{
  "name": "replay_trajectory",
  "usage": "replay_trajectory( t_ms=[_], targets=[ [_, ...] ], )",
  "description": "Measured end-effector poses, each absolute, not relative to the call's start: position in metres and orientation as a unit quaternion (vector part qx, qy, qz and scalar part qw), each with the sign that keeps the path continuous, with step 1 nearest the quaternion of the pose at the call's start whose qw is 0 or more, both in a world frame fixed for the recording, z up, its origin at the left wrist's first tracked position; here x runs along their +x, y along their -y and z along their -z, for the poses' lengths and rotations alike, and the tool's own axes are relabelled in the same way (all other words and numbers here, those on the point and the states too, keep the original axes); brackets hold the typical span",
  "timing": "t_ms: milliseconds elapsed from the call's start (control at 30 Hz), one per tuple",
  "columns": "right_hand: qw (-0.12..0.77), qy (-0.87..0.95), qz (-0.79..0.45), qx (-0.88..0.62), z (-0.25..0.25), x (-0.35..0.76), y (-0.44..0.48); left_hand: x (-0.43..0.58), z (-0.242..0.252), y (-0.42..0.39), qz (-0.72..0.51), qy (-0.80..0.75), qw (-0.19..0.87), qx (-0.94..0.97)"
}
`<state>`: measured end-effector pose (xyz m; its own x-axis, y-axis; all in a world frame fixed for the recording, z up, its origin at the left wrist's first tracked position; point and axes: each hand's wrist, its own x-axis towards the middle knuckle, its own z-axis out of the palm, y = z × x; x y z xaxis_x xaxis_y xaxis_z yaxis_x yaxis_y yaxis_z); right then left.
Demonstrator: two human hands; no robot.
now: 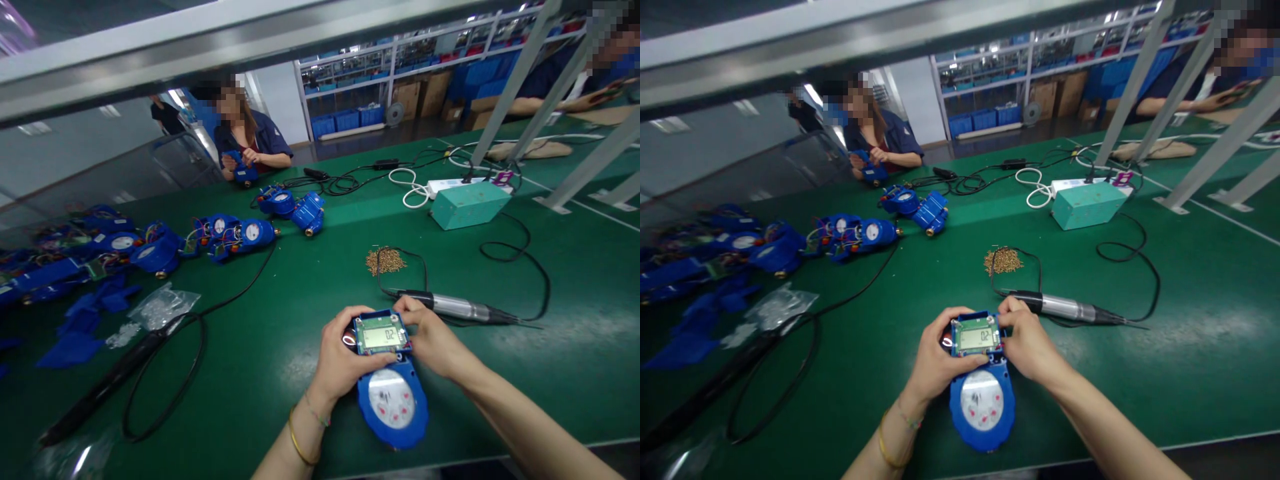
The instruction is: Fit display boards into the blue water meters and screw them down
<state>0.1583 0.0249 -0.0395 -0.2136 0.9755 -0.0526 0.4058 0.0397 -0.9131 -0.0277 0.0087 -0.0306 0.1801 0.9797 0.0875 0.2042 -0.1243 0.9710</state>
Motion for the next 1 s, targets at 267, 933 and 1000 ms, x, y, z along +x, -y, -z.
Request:
replay_trajectory(
  t_ms=[267, 933, 1000],
  targets=[
    [0.347, 0.659, -0.409, -0.528, 0.042, 0.156, -0.015, -0.027, 0.029, -0.009, -0.424, -0.484, 0.442, 0.625],
    [0.471, 0.553, -0.284, -0.626, 0.025, 0.156, 0.044, -0.026, 0.025, -0.005, -0.422, -0.481, 0.401, 0.655],
    [0.465, 0.558, -0.287, -0.625, 0.03, 0.155, 0.045, -0.026, 0.026, -0.005, -0.423, -0.476, 0.402, 0.658]
  ],
)
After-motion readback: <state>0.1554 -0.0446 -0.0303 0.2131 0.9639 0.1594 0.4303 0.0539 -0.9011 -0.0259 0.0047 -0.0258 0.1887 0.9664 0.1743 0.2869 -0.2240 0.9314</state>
